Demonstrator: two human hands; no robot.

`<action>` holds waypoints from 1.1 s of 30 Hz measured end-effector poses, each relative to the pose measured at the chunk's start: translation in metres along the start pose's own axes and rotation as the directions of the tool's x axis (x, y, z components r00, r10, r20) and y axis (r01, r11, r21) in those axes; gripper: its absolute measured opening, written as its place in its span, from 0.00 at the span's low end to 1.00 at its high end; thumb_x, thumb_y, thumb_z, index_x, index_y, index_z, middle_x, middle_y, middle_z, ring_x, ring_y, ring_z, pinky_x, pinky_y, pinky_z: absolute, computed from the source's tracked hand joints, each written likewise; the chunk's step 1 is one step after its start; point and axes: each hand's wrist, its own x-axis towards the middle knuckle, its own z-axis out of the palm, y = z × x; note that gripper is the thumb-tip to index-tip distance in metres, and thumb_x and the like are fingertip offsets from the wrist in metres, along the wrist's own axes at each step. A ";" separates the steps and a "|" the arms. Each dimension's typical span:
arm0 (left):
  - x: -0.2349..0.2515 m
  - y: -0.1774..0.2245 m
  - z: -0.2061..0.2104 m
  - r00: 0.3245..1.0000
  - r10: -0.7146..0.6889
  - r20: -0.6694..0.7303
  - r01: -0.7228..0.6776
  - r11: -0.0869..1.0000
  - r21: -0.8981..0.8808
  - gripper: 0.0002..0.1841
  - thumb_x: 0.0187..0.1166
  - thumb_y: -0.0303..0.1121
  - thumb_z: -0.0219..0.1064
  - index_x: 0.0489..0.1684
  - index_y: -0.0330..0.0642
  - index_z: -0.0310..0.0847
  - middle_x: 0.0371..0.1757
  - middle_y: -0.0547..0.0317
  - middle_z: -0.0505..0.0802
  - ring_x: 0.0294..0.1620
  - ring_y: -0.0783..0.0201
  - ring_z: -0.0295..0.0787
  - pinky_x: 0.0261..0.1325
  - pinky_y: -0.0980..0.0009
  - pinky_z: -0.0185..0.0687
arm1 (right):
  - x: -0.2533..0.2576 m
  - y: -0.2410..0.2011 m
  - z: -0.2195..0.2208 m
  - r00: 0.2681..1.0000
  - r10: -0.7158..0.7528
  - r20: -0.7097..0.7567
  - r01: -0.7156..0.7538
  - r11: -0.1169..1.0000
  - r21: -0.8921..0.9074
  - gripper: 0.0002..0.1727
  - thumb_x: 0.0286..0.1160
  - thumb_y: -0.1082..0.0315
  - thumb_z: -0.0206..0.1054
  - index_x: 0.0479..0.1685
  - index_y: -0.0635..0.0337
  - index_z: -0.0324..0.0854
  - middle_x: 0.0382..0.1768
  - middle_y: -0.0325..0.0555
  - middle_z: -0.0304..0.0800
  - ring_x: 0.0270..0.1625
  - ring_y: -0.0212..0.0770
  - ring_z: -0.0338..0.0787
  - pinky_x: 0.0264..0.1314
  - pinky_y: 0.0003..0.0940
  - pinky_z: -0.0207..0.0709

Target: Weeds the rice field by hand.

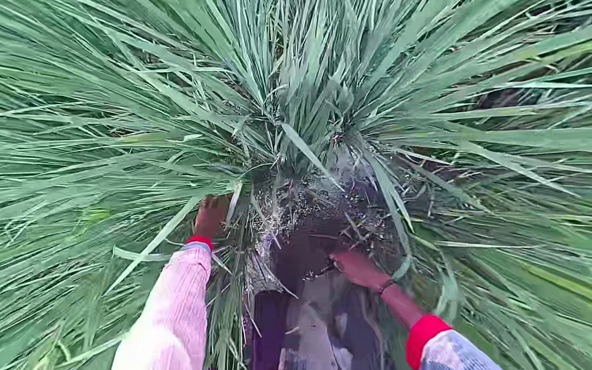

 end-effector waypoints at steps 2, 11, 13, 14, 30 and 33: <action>0.007 -0.026 0.028 0.989 -0.142 0.037 0.141 0.990 0.030 0.27 0.87 0.23 0.52 0.88 0.33 0.61 0.91 0.42 0.65 0.95 0.45 0.51 0.94 0.41 0.29 | 0.012 0.003 0.002 1.000 0.025 0.002 -0.025 1.000 -0.006 0.22 0.92 0.67 0.50 0.75 0.68 0.76 0.69 0.70 0.83 0.74 0.68 0.81 0.78 0.65 0.67; -0.120 0.019 0.005 0.959 -0.206 0.193 0.268 0.881 -0.390 0.29 0.90 0.33 0.57 0.90 0.37 0.59 0.86 0.36 0.71 0.88 0.39 0.65 0.87 0.41 0.58 | -0.043 -0.061 -0.006 0.988 -0.001 -0.154 0.006 0.999 0.033 0.23 0.93 0.65 0.49 0.80 0.66 0.74 0.73 0.66 0.81 0.78 0.64 0.79 0.82 0.62 0.64; -0.171 0.044 -0.049 0.969 -0.113 0.220 0.183 0.927 -0.329 0.28 0.98 0.40 0.37 0.91 0.32 0.54 0.88 0.36 0.68 0.90 0.48 0.62 0.90 0.62 0.54 | -0.067 -0.073 -0.020 0.990 -0.026 -0.141 0.028 1.000 0.014 0.24 0.93 0.64 0.50 0.81 0.65 0.73 0.74 0.65 0.80 0.79 0.63 0.78 0.83 0.61 0.64; -0.181 0.048 -0.019 0.950 -0.122 -0.289 0.011 0.933 -0.359 0.27 0.95 0.39 0.45 0.70 0.22 0.79 0.65 0.25 0.88 0.70 0.38 0.85 0.76 0.62 0.73 | -0.076 -0.074 -0.033 0.989 -0.043 -0.141 0.041 0.999 -0.019 0.24 0.93 0.64 0.50 0.81 0.65 0.73 0.74 0.65 0.80 0.78 0.63 0.79 0.82 0.62 0.65; -0.171 0.074 -0.061 0.907 -0.289 0.307 0.421 0.592 -0.687 0.25 0.92 0.29 0.52 0.86 0.29 0.62 0.83 0.28 0.74 0.87 0.35 0.66 0.87 0.41 0.57 | -0.213 0.068 -0.162 0.903 0.157 -0.399 -0.180 0.983 -0.021 0.20 0.90 0.69 0.56 0.72 0.72 0.79 0.67 0.72 0.85 0.72 0.68 0.83 0.78 0.66 0.67; -0.174 0.061 -0.076 0.887 -0.283 0.366 0.460 0.616 -0.639 0.25 0.96 0.36 0.47 0.90 0.38 0.61 0.85 0.31 0.72 0.88 0.32 0.63 0.86 0.36 0.55 | -0.228 0.086 -0.146 0.896 0.266 -0.356 -0.276 0.961 0.023 0.20 0.89 0.69 0.56 0.72 0.72 0.79 0.64 0.73 0.86 0.70 0.70 0.84 0.76 0.69 0.68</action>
